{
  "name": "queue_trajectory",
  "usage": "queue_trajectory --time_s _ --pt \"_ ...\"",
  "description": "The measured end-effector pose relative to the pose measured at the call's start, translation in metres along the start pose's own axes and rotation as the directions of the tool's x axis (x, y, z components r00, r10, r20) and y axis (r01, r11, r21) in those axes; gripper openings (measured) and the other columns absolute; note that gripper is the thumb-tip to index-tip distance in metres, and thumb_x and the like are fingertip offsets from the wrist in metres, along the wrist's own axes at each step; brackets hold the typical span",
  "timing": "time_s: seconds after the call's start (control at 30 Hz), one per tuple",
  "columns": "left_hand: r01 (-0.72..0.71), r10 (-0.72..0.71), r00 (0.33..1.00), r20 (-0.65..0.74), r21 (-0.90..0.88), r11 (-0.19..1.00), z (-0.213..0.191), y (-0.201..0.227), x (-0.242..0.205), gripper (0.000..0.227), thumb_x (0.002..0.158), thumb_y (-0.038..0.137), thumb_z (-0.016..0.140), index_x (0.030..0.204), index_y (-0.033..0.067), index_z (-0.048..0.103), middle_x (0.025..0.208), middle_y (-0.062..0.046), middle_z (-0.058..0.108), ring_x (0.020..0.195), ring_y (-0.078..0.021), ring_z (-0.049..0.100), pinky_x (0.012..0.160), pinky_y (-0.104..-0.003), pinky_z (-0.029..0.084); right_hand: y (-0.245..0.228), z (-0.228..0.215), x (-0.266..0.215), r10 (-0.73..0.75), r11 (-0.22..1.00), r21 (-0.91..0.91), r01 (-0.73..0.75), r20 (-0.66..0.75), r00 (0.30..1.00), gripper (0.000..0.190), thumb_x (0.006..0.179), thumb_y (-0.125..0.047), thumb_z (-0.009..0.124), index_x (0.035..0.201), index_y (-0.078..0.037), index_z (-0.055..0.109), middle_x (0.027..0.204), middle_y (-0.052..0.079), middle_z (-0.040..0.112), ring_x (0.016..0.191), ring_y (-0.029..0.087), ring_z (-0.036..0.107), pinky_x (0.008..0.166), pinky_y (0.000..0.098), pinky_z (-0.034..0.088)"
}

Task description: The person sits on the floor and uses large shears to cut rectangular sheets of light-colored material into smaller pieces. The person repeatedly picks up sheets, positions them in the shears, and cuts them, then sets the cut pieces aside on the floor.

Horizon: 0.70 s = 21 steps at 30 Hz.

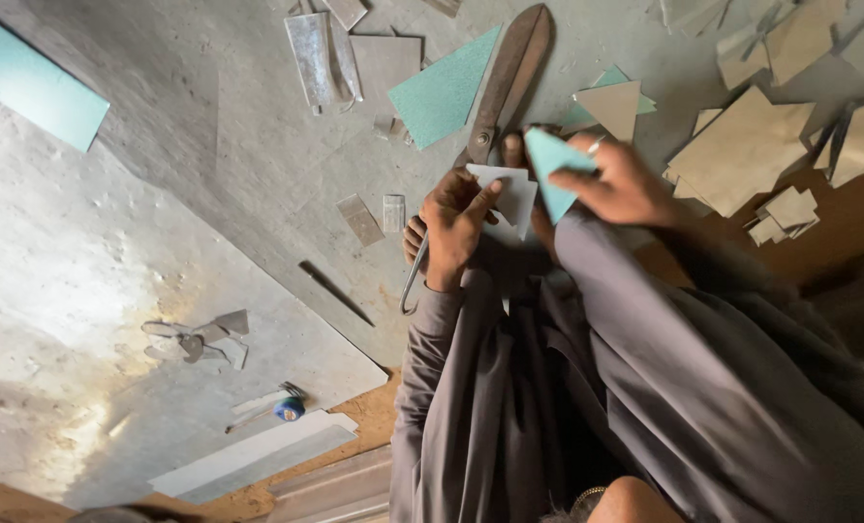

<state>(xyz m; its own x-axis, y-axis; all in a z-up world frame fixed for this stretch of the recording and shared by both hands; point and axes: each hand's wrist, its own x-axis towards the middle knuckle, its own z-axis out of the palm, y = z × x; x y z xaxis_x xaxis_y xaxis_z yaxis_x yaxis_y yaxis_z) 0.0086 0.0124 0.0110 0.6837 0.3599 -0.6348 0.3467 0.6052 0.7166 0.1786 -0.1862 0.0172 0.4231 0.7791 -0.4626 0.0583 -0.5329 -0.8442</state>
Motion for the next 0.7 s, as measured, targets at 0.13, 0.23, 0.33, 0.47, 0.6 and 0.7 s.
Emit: queue_trajectory --time_s 0.13,0.23,0.33,0.47,0.6,0.7 --pt "0.087 -0.112 0.991 -0.079 -0.265 0.960 -0.029 0.002 -0.021 0.029 0.087 -0.006 0.072 0.110 -0.0016 0.055 0.094 -0.012 0.072 0.081 -0.0192 0.074 0.069 -0.030 0.061 0.023 -0.050 0.011 0.033 0.814 -0.573 -0.095 -0.118 0.992 0.038 0.106 -0.035 0.074 0.114 0.002 0.066 0.100 0.018 0.066 0.086 0.026 0.065 0.072 0.0424 0.054" --pt "0.143 -0.177 0.976 -0.126 -0.240 0.960 -0.056 0.009 -0.039 0.037 0.084 -0.007 0.068 0.118 0.0005 0.057 0.095 -0.014 0.074 0.082 -0.0178 0.075 0.071 -0.028 0.060 0.029 -0.064 0.021 -0.253 0.484 -0.874 -0.031 -0.174 0.952 0.045 0.106 -0.037 0.081 0.123 0.002 0.067 0.119 0.019 0.061 0.107 0.031 0.061 0.092 0.0469 0.053" --pt "0.148 -0.161 0.983 -0.090 -0.139 0.979 -0.067 0.011 -0.053 0.049 0.085 -0.006 0.068 0.132 -0.0012 0.060 0.103 -0.017 0.076 0.084 -0.0160 0.070 0.071 -0.027 0.053 0.018 -0.051 0.053 -0.356 0.547 -0.834 0.074 -0.152 0.922 0.042 0.107 -0.033 0.080 0.126 0.001 0.064 0.133 0.017 0.056 0.122 0.029 0.057 0.105 0.0443 0.050" --pt "0.132 -0.130 0.991 0.017 -0.135 0.982 -0.058 0.007 -0.057 0.051 0.081 -0.008 0.073 0.128 -0.0004 0.054 0.099 -0.012 0.074 0.082 -0.0171 0.070 0.072 -0.029 0.055 -0.011 -0.007 0.127 -0.509 0.651 -0.671 0.355 -0.039 0.860 0.051 0.102 -0.031 0.084 0.129 0.005 0.060 0.140 0.021 0.050 0.132 0.034 0.053 0.111 0.0447 0.047" --pt "0.132 -0.132 0.991 0.020 -0.018 0.991 -0.043 0.002 -0.057 0.052 0.081 -0.005 0.074 0.129 0.0043 0.058 0.094 0.000 0.064 0.083 -0.0089 0.063 0.070 -0.023 0.050 -0.037 0.030 0.162 -0.554 0.396 -0.841 0.369 0.101 0.826 0.077 0.069 -0.048 0.092 0.125 -0.002 0.065 0.135 0.017 0.052 0.125 0.034 0.051 0.101 0.0509 0.042" --pt "0.052 -0.054 0.998 0.024 0.061 0.997 -0.032 0.000 -0.051 0.034 0.090 0.001 0.073 0.123 0.0029 0.063 0.086 0.001 0.061 0.075 -0.0066 0.055 0.066 -0.021 0.042 -0.045 0.038 0.171 -0.457 0.485 -0.794 0.366 0.126 0.880 0.078 0.067 -0.044 0.095 0.122 0.002 0.063 0.131 0.019 0.051 0.126 0.036 0.048 0.101 0.0542 0.038"
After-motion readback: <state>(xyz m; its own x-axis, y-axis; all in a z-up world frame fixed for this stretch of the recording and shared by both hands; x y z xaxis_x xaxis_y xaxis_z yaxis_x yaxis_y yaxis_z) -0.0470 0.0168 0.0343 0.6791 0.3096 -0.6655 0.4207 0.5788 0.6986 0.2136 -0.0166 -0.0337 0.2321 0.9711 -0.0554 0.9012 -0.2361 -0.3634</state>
